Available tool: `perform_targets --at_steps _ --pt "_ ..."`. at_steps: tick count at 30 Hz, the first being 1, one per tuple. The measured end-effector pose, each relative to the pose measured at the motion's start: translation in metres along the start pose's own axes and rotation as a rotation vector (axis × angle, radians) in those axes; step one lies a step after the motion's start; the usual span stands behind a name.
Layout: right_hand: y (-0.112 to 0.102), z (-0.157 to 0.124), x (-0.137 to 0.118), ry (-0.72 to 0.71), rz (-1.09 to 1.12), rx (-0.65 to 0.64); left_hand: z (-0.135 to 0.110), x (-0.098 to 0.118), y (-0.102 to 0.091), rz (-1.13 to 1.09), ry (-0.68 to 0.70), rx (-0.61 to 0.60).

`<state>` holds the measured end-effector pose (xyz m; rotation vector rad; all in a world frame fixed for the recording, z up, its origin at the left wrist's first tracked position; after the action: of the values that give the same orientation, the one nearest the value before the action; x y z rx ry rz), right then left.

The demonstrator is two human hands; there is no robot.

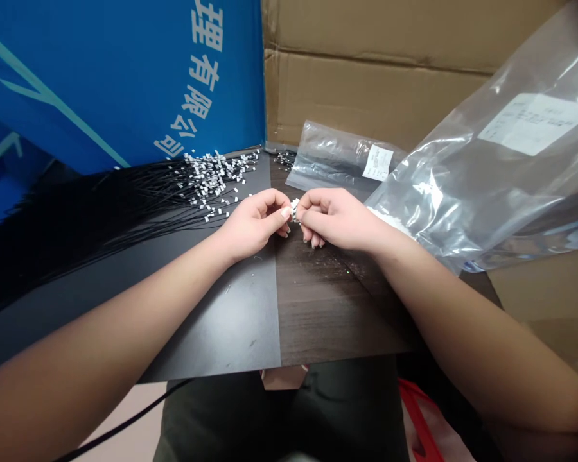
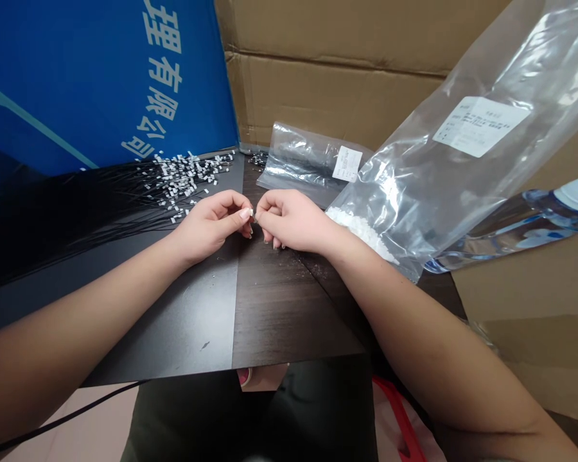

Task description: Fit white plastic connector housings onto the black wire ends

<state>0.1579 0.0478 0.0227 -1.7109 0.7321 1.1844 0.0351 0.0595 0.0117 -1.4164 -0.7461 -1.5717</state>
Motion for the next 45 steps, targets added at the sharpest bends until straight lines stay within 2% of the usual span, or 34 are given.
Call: perform_targets --at_steps 13,45 --pt "0.0010 0.0033 0.0044 -0.032 0.041 0.006 0.0005 0.0021 0.0014 0.011 -0.005 0.006" --pt "0.0029 -0.0002 -0.0022 -0.064 -0.032 -0.001 -0.0007 0.0007 -0.0002 0.024 -0.017 0.026"
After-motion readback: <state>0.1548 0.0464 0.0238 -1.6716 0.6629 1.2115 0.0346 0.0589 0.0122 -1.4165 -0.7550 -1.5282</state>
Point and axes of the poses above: each hand's wrist, its own z-axis towards the middle knuckle, its own y-axis out of the palm, x = y × z, the point moved 10 cm from there along z, towards the middle knuckle
